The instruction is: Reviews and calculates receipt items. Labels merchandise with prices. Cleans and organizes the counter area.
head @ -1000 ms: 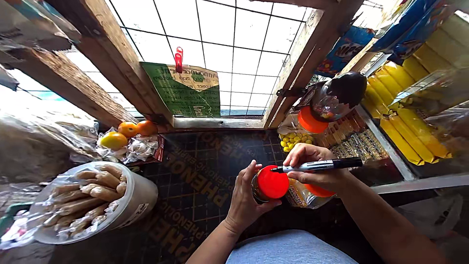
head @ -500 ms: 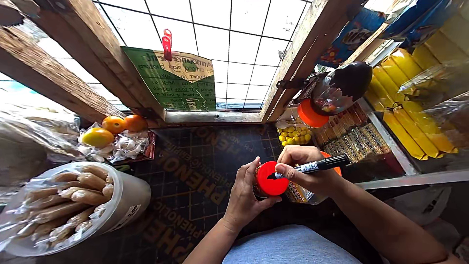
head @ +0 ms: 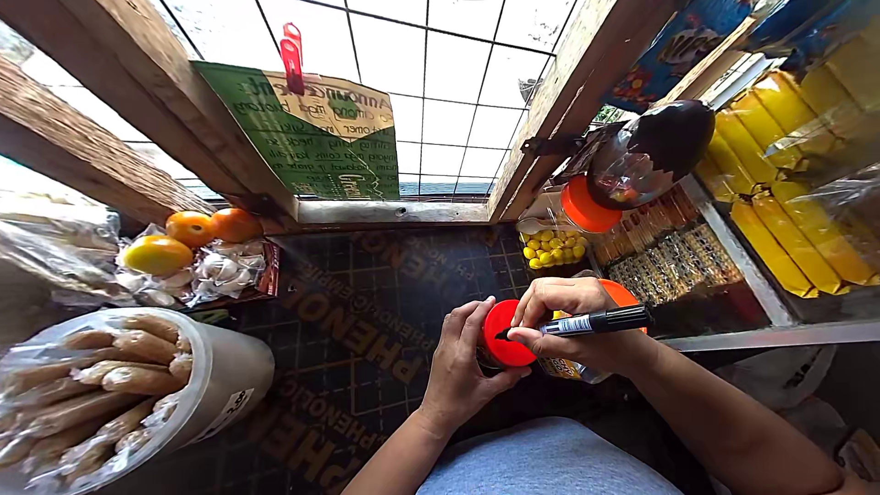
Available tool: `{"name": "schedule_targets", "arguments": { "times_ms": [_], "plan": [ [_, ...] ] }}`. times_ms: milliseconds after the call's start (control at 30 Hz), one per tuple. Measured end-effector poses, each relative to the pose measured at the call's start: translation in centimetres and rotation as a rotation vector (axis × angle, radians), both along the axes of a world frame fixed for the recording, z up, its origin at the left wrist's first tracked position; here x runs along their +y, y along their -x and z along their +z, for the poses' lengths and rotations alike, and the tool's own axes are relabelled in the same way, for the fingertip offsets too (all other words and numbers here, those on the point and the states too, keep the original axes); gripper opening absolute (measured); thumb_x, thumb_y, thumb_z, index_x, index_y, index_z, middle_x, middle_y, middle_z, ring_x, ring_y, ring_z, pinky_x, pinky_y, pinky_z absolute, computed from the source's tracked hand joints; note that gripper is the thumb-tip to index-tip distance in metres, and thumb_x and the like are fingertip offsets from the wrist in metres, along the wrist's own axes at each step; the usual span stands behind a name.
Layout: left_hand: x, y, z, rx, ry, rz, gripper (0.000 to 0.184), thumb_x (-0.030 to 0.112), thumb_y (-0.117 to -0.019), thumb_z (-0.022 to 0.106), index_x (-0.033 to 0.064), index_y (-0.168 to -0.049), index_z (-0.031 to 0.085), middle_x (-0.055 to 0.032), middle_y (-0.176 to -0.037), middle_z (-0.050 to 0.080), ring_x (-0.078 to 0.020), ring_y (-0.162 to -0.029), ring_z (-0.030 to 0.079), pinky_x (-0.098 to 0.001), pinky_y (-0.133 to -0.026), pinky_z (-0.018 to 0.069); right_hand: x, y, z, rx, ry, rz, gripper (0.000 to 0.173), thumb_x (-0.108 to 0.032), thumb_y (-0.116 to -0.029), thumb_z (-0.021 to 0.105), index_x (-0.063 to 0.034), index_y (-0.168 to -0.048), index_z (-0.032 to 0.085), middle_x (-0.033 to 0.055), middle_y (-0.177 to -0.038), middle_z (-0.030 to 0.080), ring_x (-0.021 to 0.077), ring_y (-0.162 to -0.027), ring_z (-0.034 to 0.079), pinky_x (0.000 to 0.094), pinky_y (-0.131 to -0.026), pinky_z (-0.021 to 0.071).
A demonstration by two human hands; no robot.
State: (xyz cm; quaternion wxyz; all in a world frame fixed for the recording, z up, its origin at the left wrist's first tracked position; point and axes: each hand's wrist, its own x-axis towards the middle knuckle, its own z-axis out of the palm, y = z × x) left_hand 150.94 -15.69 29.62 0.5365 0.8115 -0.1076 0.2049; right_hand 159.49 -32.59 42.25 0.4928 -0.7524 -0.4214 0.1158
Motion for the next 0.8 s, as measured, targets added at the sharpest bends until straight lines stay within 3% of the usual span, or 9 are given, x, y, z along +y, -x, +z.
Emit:
{"name": "schedule_targets", "arguments": {
  "times_ms": [800],
  "plan": [
    [-0.1, 0.01, -0.03, -0.005, -0.007, 0.008, 0.091, 0.053, -0.0749, 0.083, -0.0025, -0.141, 0.056, -0.0194, -0.135, 0.059, -0.0256, -0.125, 0.056, -0.0359, -0.108, 0.0464, -0.06, 0.13, 0.12, -0.04, 0.053, 0.01, 0.017, -0.015, -0.0951, 0.072, -0.0014, -0.084, 0.071, 0.0027, -0.085, 0.071, 0.0005, -0.079, 0.065, 0.0133, -0.07, 0.0528]
  ]
}}
